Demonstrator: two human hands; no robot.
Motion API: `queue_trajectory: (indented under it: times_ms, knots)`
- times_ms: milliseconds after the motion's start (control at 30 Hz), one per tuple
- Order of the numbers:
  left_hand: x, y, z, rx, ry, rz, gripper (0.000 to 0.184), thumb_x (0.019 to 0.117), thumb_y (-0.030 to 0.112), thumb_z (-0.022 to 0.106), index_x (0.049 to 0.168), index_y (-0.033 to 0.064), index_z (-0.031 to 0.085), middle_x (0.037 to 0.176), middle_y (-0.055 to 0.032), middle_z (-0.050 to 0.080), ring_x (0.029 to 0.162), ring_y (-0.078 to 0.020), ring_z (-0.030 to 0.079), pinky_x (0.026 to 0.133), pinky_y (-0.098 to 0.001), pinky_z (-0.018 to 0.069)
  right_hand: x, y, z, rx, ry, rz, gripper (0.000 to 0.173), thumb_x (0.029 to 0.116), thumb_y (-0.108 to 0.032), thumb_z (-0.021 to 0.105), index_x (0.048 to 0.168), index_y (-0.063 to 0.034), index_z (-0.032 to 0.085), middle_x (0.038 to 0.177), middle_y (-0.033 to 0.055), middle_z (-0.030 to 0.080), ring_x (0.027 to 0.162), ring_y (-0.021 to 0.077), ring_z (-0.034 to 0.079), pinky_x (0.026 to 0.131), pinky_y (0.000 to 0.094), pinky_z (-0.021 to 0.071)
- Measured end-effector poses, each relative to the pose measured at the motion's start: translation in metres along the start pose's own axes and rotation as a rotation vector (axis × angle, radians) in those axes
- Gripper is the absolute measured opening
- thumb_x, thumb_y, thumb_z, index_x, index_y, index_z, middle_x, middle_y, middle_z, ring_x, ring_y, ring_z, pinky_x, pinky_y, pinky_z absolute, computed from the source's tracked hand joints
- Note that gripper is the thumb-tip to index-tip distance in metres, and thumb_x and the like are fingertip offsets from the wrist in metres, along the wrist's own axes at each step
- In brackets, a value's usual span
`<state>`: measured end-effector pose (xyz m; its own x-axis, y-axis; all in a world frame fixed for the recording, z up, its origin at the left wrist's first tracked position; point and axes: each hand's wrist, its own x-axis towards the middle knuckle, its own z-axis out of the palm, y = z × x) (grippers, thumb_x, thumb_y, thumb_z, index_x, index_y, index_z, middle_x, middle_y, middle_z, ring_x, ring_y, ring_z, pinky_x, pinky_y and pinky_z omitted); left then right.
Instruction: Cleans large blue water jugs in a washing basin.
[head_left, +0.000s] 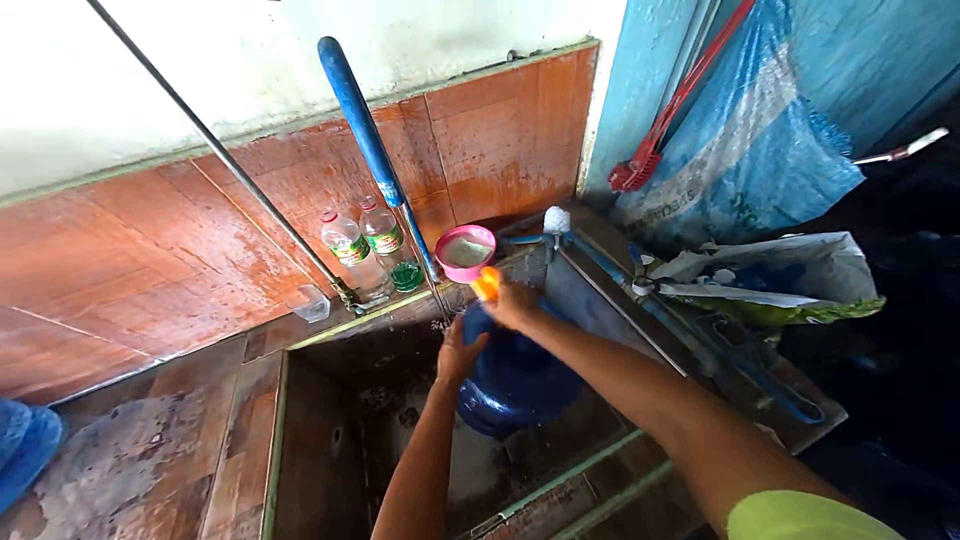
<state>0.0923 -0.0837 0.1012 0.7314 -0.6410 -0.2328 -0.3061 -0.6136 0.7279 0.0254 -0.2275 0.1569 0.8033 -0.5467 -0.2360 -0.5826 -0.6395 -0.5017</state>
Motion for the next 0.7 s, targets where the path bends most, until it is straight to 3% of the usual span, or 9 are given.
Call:
queue_trajectory:
  times_ms: [67, 133, 200, 267, 367, 467, 533, 600, 700]
  knots:
    - [0.004, 0.009, 0.003, 0.050, -0.027, 0.030, 0.065, 0.0967, 0.033, 0.072, 0.146, -0.0028, 0.048, 0.147, -0.0263, 0.051, 0.137, -0.0375, 0.051, 0.115, -0.0538, 0.0383, -0.006, -0.013, 0.004, -0.006, -0.046, -0.110, 0.070, 0.0993, -0.036, 0.065, 0.155, -0.0022, 0.037, 0.130, 0.0264, 0.064, 0.124, 0.0424, 0.061, 0.104, 0.0599, 0.0458]
    - [-0.005, 0.005, -0.006, 0.097, 0.013, -0.096, 0.072, 0.0964, 0.045, 0.070, 0.148, -0.0001, 0.046, 0.149, -0.0264, 0.049, 0.137, -0.0397, 0.051, 0.112, -0.0567, 0.0409, 0.005, -0.002, -0.001, 0.042, -0.038, -0.048, 0.069, 0.1009, -0.034, 0.064, 0.155, -0.0027, 0.036, 0.131, 0.0279, 0.063, 0.124, 0.0438, 0.061, 0.104, 0.0608, 0.0462]
    - [-0.025, 0.004, -0.002, 0.157, 0.072, -0.231, 0.097, 0.0890, 0.053, 0.076, 0.157, -0.0004, 0.030, 0.152, -0.0324, 0.041, 0.134, -0.0479, 0.050, 0.106, -0.0609, 0.0453, 0.018, 0.004, -0.003, 0.064, 0.005, 0.055, 0.073, 0.0999, -0.034, 0.064, 0.157, -0.0027, 0.032, 0.133, 0.0269, 0.063, 0.126, 0.0428, 0.061, 0.105, 0.0594, 0.0468]
    - [-0.040, 0.008, 0.015, 0.185, 0.073, -0.230, 0.118, 0.0804, 0.052, 0.084, 0.161, -0.0011, 0.017, 0.156, -0.0347, 0.033, 0.135, -0.0495, 0.048, 0.107, -0.0587, 0.0463, 0.011, -0.014, 0.011, 0.037, -0.027, -0.064, 0.074, 0.0967, -0.032, 0.066, 0.157, -0.0023, 0.034, 0.133, 0.0268, 0.063, 0.125, 0.0429, 0.060, 0.105, 0.0605, 0.0464]
    - [-0.037, -0.005, 0.024, 0.067, 0.066, -0.058, 0.099, 0.0833, 0.040, 0.085, 0.153, -0.0077, 0.032, 0.153, -0.0345, 0.037, 0.137, -0.0454, 0.047, 0.111, -0.0558, 0.0420, -0.004, -0.040, 0.019, 0.023, -0.168, -0.244, 0.066, 0.1001, -0.030, 0.064, 0.155, -0.0038, 0.039, 0.132, 0.0274, 0.063, 0.126, 0.0440, 0.059, 0.105, 0.0622, 0.0440]
    - [-0.023, -0.010, -0.006, 0.117, 0.134, -0.175, 0.082, 0.0970, 0.046, 0.068, 0.155, -0.0014, 0.035, 0.150, -0.0328, 0.044, 0.134, -0.0473, 0.051, 0.107, -0.0623, 0.0436, 0.001, -0.013, 0.019, 0.104, -0.069, -0.149, 0.070, 0.1011, -0.031, 0.064, 0.157, -0.0044, 0.032, 0.128, 0.0279, 0.065, 0.120, 0.0450, 0.063, 0.100, 0.0616, 0.0490]
    - [-0.007, -0.008, -0.018, 0.169, 0.224, -0.323, 0.074, 0.1038, 0.050, 0.054, 0.155, 0.0000, 0.035, 0.149, -0.0349, 0.044, 0.133, -0.0522, 0.049, 0.104, -0.0681, 0.0422, -0.029, 0.008, 0.028, 0.043, -0.137, -0.204, 0.076, 0.1000, -0.033, 0.064, 0.162, -0.0078, 0.026, 0.131, 0.0275, 0.063, 0.120, 0.0461, 0.062, 0.101, 0.0633, 0.0469]
    - [0.010, -0.007, -0.020, 0.243, 0.304, -0.406, 0.070, 0.1074, 0.052, 0.043, 0.155, 0.0012, 0.037, 0.151, -0.0339, 0.043, 0.136, -0.0526, 0.046, 0.106, -0.0695, 0.0381, -0.072, 0.014, 0.028, -0.012, -0.259, -0.270, 0.074, 0.0996, -0.031, 0.065, 0.160, -0.0086, 0.029, 0.126, 0.0287, 0.065, 0.115, 0.0487, 0.064, 0.096, 0.0655, 0.0480]
    - [0.023, 0.000, -0.017, 0.469, 0.225, -0.267, 0.064, 0.1088, 0.052, 0.038, 0.153, 0.0055, 0.044, 0.151, -0.0272, 0.048, 0.134, -0.0462, 0.052, 0.106, -0.0636, 0.0419, -0.084, 0.037, 0.013, 0.049, -0.257, -0.173, 0.073, 0.1012, -0.032, 0.063, 0.161, -0.0069, 0.028, 0.128, 0.0281, 0.064, 0.117, 0.0471, 0.064, 0.098, 0.0634, 0.0480]
